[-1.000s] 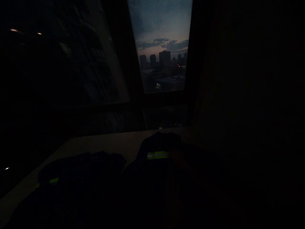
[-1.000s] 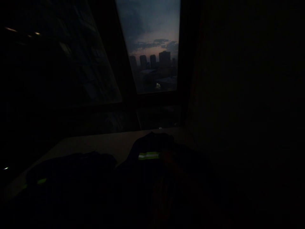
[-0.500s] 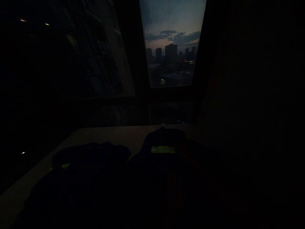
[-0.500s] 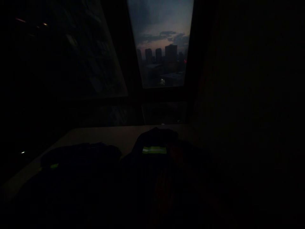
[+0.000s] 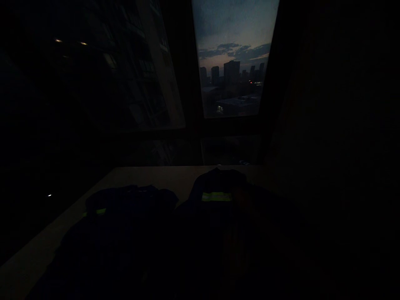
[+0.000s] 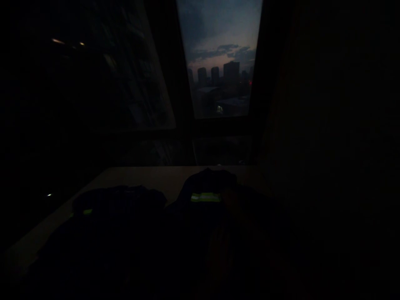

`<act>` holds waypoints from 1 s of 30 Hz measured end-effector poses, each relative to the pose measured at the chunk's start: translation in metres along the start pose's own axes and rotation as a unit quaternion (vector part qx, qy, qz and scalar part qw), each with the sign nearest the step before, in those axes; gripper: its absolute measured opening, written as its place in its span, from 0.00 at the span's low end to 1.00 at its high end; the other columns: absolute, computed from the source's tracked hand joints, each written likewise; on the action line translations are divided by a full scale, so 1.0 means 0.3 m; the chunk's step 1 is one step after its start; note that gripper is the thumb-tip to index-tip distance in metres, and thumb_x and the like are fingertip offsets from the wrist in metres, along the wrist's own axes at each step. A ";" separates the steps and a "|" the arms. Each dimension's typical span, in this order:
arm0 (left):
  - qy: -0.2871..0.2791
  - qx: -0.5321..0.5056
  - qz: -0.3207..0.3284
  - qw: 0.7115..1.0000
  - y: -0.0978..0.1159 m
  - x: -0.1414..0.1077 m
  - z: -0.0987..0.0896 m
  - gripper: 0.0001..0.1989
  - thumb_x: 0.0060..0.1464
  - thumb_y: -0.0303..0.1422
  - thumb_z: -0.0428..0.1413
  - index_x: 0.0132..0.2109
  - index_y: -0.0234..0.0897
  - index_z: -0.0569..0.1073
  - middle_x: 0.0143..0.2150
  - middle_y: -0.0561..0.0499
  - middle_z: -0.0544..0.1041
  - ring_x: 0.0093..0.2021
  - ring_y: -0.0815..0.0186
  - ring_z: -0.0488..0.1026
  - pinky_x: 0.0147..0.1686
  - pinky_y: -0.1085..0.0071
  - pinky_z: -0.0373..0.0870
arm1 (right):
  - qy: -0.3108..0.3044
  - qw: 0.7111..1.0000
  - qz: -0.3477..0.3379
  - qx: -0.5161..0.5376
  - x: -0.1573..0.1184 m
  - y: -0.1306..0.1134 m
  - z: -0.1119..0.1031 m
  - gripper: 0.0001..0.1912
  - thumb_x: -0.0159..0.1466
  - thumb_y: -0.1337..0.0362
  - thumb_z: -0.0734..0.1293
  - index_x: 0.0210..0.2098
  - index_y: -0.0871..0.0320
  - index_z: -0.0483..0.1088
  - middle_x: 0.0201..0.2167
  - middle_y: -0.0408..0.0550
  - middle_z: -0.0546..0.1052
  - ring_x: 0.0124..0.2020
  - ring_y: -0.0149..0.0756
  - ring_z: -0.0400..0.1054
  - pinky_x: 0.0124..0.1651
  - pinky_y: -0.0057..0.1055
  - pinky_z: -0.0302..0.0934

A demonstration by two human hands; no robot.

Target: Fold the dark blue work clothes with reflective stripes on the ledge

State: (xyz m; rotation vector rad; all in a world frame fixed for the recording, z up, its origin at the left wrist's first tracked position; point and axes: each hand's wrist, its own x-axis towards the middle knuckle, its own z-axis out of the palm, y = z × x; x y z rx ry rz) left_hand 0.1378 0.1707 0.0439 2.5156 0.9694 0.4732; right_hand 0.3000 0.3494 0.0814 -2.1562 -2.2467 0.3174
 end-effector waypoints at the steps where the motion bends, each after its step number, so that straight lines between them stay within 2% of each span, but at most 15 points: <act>1: 0.001 -0.003 0.000 1.000 -0.001 0.001 -0.001 0.20 0.61 0.42 0.54 0.59 0.45 0.68 0.67 0.44 0.63 0.63 0.55 0.63 0.63 0.47 0.62 | 0.003 1.000 -0.002 0.001 0.007 -0.004 0.002 0.24 0.70 0.69 0.53 0.61 0.54 0.67 0.62 0.56 0.68 0.61 0.43 0.61 0.57 0.36 0.59; 6: 0.016 -0.034 -0.001 0.999 -0.002 0.004 0.000 0.19 0.61 0.41 0.54 0.58 0.47 0.69 0.67 0.45 0.64 0.63 0.55 0.63 0.62 0.47 0.63 | 0.032 0.999 -0.006 0.010 0.016 -0.008 0.012 0.23 0.69 0.69 0.55 0.61 0.56 0.67 0.60 0.58 0.69 0.61 0.43 0.62 0.59 0.37 0.57; 11: 0.044 -0.083 -0.035 0.995 -0.009 0.008 0.015 0.17 0.61 0.41 0.54 0.57 0.49 0.70 0.66 0.46 0.66 0.63 0.55 0.64 0.61 0.49 0.65 | 0.066 0.997 -0.013 0.023 0.016 -0.012 0.030 0.24 0.68 0.69 0.56 0.62 0.56 0.66 0.62 0.59 0.68 0.62 0.46 0.61 0.61 0.39 0.56; 16: 0.078 -0.140 -0.076 0.984 -0.024 0.012 0.026 0.18 0.61 0.42 0.54 0.57 0.48 0.70 0.65 0.45 0.66 0.62 0.57 0.65 0.60 0.51 0.66 | 0.086 0.994 -0.056 0.042 -0.050 -0.094 0.066 0.23 0.65 0.71 0.59 0.59 0.56 0.69 0.59 0.58 0.72 0.61 0.44 0.63 0.63 0.41 0.55; 18: 0.094 -0.162 -0.095 0.978 -0.034 0.013 0.028 0.18 0.62 0.42 0.53 0.57 0.47 0.70 0.65 0.45 0.66 0.62 0.58 0.65 0.61 0.51 0.65 | 0.091 0.991 -0.082 0.047 -0.123 -0.116 0.096 0.25 0.65 0.71 0.57 0.60 0.57 0.68 0.59 0.56 0.72 0.62 0.41 0.63 0.64 0.40 0.55; 20: 0.105 -0.178 -0.110 0.972 -0.046 0.017 0.030 0.18 0.61 0.43 0.54 0.56 0.47 0.71 0.66 0.45 0.66 0.63 0.56 0.64 0.63 0.50 0.63 | 0.109 0.989 -0.085 0.060 -0.225 -0.101 0.137 0.26 0.66 0.71 0.55 0.62 0.57 0.66 0.62 0.55 0.70 0.64 0.41 0.62 0.65 0.40 0.56; 22: 0.126 -0.206 -0.140 0.960 -0.060 0.024 0.030 0.17 0.61 0.43 0.53 0.54 0.45 0.74 0.65 0.43 0.67 0.65 0.54 0.64 0.64 0.49 0.62 | 0.154 0.983 -0.046 0.092 -0.349 -0.047 0.185 0.26 0.67 0.68 0.52 0.63 0.59 0.65 0.63 0.56 0.68 0.63 0.42 0.62 0.64 0.43 0.58; 25: 0.197 -0.281 -0.231 0.910 -0.082 0.027 0.015 0.17 0.60 0.39 0.51 0.52 0.40 0.76 0.63 0.40 0.70 0.64 0.54 0.67 0.63 0.50 0.64 | 0.208 0.969 0.041 0.128 -0.554 0.062 0.251 0.27 0.66 0.63 0.53 0.62 0.57 0.66 0.61 0.55 0.71 0.62 0.45 0.65 0.62 0.45 0.62; 27: 0.231 -0.316 -0.264 0.882 -0.106 0.006 -0.019 0.18 0.58 0.36 0.51 0.53 0.40 0.76 0.61 0.40 0.73 0.61 0.56 0.70 0.61 0.53 0.67 | 0.213 0.967 0.067 0.123 -0.684 0.117 0.282 0.27 0.65 0.61 0.54 0.60 0.52 0.69 0.59 0.53 0.73 0.59 0.47 0.68 0.59 0.46 0.65; 30: 0.241 -0.248 -0.260 0.902 -0.171 -0.090 -0.135 0.19 0.59 0.37 0.50 0.55 0.41 0.75 0.58 0.42 0.76 0.58 0.58 0.73 0.59 0.55 0.70 | 0.214 0.967 0.089 0.109 -0.838 0.151 0.314 0.25 0.63 0.58 0.56 0.55 0.45 0.73 0.55 0.50 0.76 0.55 0.51 0.71 0.53 0.50 0.68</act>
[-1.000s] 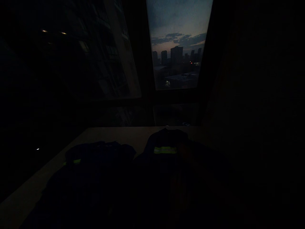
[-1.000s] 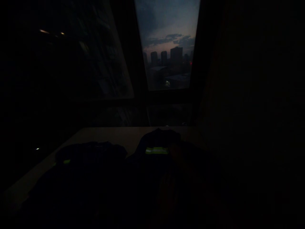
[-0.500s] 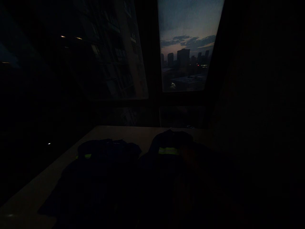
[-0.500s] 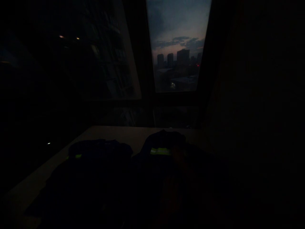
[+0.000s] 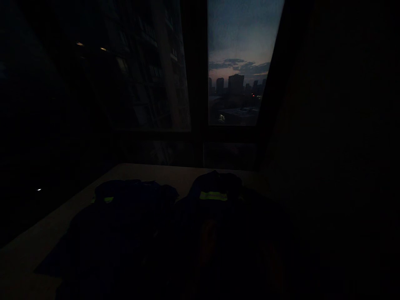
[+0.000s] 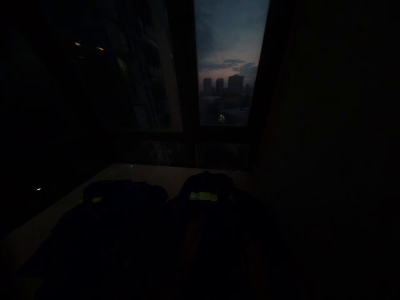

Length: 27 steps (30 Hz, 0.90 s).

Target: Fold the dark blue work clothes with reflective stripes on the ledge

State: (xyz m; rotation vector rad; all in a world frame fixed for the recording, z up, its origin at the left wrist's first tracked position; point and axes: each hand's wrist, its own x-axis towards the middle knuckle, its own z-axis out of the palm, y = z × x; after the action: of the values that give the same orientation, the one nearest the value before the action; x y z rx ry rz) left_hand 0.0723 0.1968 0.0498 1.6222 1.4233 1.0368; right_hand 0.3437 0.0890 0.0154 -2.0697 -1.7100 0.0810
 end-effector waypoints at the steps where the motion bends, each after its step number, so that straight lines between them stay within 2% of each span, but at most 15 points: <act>1: 0.030 0.062 0.016 0.997 -0.007 -0.001 -0.081 0.20 0.60 0.38 0.48 0.54 0.40 0.76 0.58 0.42 0.76 0.59 0.56 0.72 0.60 0.52 0.69 | 0.001 1.000 0.004 -0.005 -0.035 0.008 -0.009 0.24 0.62 0.57 0.56 0.53 0.44 0.74 0.54 0.49 0.76 0.55 0.52 0.71 0.52 0.51 0.68; 3: 0.092 0.210 0.074 0.971 -0.022 -0.002 -0.271 0.22 0.61 0.37 0.44 0.57 0.38 0.74 0.61 0.40 0.74 0.63 0.53 0.68 0.64 0.48 0.62 | 0.002 1.000 0.011 -0.011 -0.087 0.014 -0.019 0.23 0.62 0.57 0.56 0.52 0.42 0.75 0.54 0.47 0.76 0.56 0.52 0.70 0.51 0.52 0.68; 4: 0.103 0.285 0.092 0.949 -0.030 -0.002 -0.371 0.23 0.61 0.36 0.44 0.59 0.37 0.72 0.63 0.40 0.72 0.66 0.52 0.64 0.65 0.46 0.58 | 0.002 1.000 0.014 -0.012 -0.104 0.014 -0.021 0.23 0.63 0.56 0.57 0.52 0.41 0.74 0.56 0.46 0.75 0.58 0.52 0.69 0.52 0.52 0.68; 5: 0.110 0.361 0.085 0.922 -0.037 -0.004 -0.467 0.24 0.61 0.35 0.44 0.60 0.37 0.71 0.65 0.40 0.70 0.69 0.50 0.59 0.67 0.43 0.54 | 0.002 1.000 0.017 -0.013 -0.115 0.011 -0.022 0.22 0.63 0.55 0.57 0.53 0.40 0.74 0.57 0.45 0.74 0.60 0.52 0.67 0.53 0.51 0.67; 6: 0.119 0.428 0.044 0.895 -0.046 -0.006 -0.555 0.24 0.60 0.36 0.45 0.60 0.37 0.71 0.67 0.40 0.67 0.70 0.46 0.55 0.66 0.39 0.50 | 0.002 1.000 0.020 -0.013 -0.121 0.008 -0.022 0.21 0.64 0.55 0.59 0.53 0.41 0.73 0.59 0.45 0.73 0.61 0.51 0.65 0.54 0.50 0.66; 8: 0.043 0.509 -0.028 0.859 -0.069 -0.014 -0.696 0.25 0.58 0.40 0.48 0.62 0.42 0.70 0.69 0.42 0.65 0.70 0.42 0.55 0.65 0.36 0.49 | 0.003 1.000 0.021 -0.013 -0.121 -0.002 -0.023 0.19 0.66 0.53 0.61 0.54 0.45 0.72 0.61 0.48 0.70 0.61 0.48 0.64 0.58 0.50 0.63; 11: -0.021 0.570 -0.061 0.819 -0.112 -0.019 -0.815 0.32 0.55 0.44 0.51 0.66 0.41 0.64 0.72 0.42 0.58 0.71 0.43 0.52 0.65 0.40 0.48 | 0.007 1.000 0.013 -0.012 -0.104 -0.019 -0.033 0.19 0.68 0.53 0.64 0.55 0.51 0.69 0.61 0.52 0.68 0.59 0.43 0.64 0.60 0.49 0.61; 13: -0.025 0.594 -0.065 0.802 -0.129 -0.006 -0.853 0.33 0.56 0.43 0.51 0.67 0.36 0.62 0.72 0.38 0.56 0.71 0.43 0.50 0.66 0.42 0.47 | 0.011 1.000 0.003 -0.014 -0.094 -0.029 -0.049 0.19 0.68 0.53 0.64 0.56 0.52 0.68 0.61 0.51 0.68 0.59 0.43 0.64 0.61 0.49 0.61; 15: -0.020 0.601 -0.064 0.797 -0.119 0.023 -0.870 0.31 0.59 0.39 0.48 0.67 0.33 0.62 0.71 0.36 0.59 0.70 0.43 0.52 0.65 0.43 0.48 | 0.013 1.000 -0.008 -0.018 -0.089 -0.037 -0.069 0.20 0.68 0.54 0.65 0.57 0.52 0.67 0.61 0.51 0.67 0.59 0.44 0.64 0.60 0.49 0.62; 17: 0.008 0.602 -0.065 0.795 -0.076 0.053 -0.862 0.28 0.60 0.34 0.44 0.66 0.34 0.63 0.69 0.36 0.62 0.68 0.43 0.55 0.63 0.43 0.52 | 0.013 1.000 -0.016 -0.023 -0.085 -0.042 -0.089 0.19 0.68 0.55 0.65 0.56 0.53 0.68 0.60 0.52 0.68 0.57 0.43 0.66 0.58 0.48 0.64; 19: 0.050 0.599 -0.072 0.796 -0.009 0.071 -0.824 0.25 0.61 0.32 0.42 0.63 0.32 0.66 0.66 0.34 0.66 0.65 0.44 0.60 0.59 0.45 0.57 | 0.013 0.999 -0.021 -0.026 -0.080 -0.047 -0.104 0.18 0.68 0.55 0.65 0.55 0.54 0.68 0.58 0.52 0.69 0.54 0.41 0.68 0.56 0.46 0.66; 21: 0.068 0.568 -0.074 0.817 0.064 0.065 -0.762 0.22 0.61 0.34 0.43 0.57 0.31 0.71 0.60 0.33 0.71 0.60 0.46 0.66 0.57 0.49 0.62 | 0.013 0.999 -0.022 -0.026 -0.075 -0.053 -0.110 0.18 0.68 0.56 0.65 0.55 0.54 0.68 0.57 0.51 0.70 0.53 0.40 0.69 0.54 0.44 0.67; 24: 0.052 0.496 -0.050 0.865 0.138 0.025 -0.681 0.17 0.59 0.41 0.49 0.47 0.37 0.76 0.50 0.39 0.77 0.54 0.48 0.71 0.53 0.54 0.65 | 0.012 0.999 -0.020 -0.024 -0.071 -0.061 -0.109 0.18 0.68 0.56 0.65 0.55 0.55 0.68 0.56 0.51 0.71 0.52 0.40 0.69 0.53 0.44 0.68; 27: 0.056 0.477 -0.046 0.876 0.163 0.000 -0.676 0.14 0.54 0.44 0.54 0.42 0.42 0.77 0.47 0.42 0.79 0.54 0.45 0.71 0.51 0.51 0.66 | 0.006 1.000 -0.018 -0.023 -0.072 -0.065 -0.110 0.18 0.68 0.56 0.64 0.55 0.55 0.68 0.57 0.51 0.71 0.52 0.40 0.69 0.54 0.44 0.67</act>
State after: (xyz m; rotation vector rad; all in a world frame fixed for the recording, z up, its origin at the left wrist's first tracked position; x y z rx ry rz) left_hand -0.0930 0.1938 0.1768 2.1236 2.2728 0.3359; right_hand 0.3316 0.0612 0.0471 -2.0658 -1.7574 0.0181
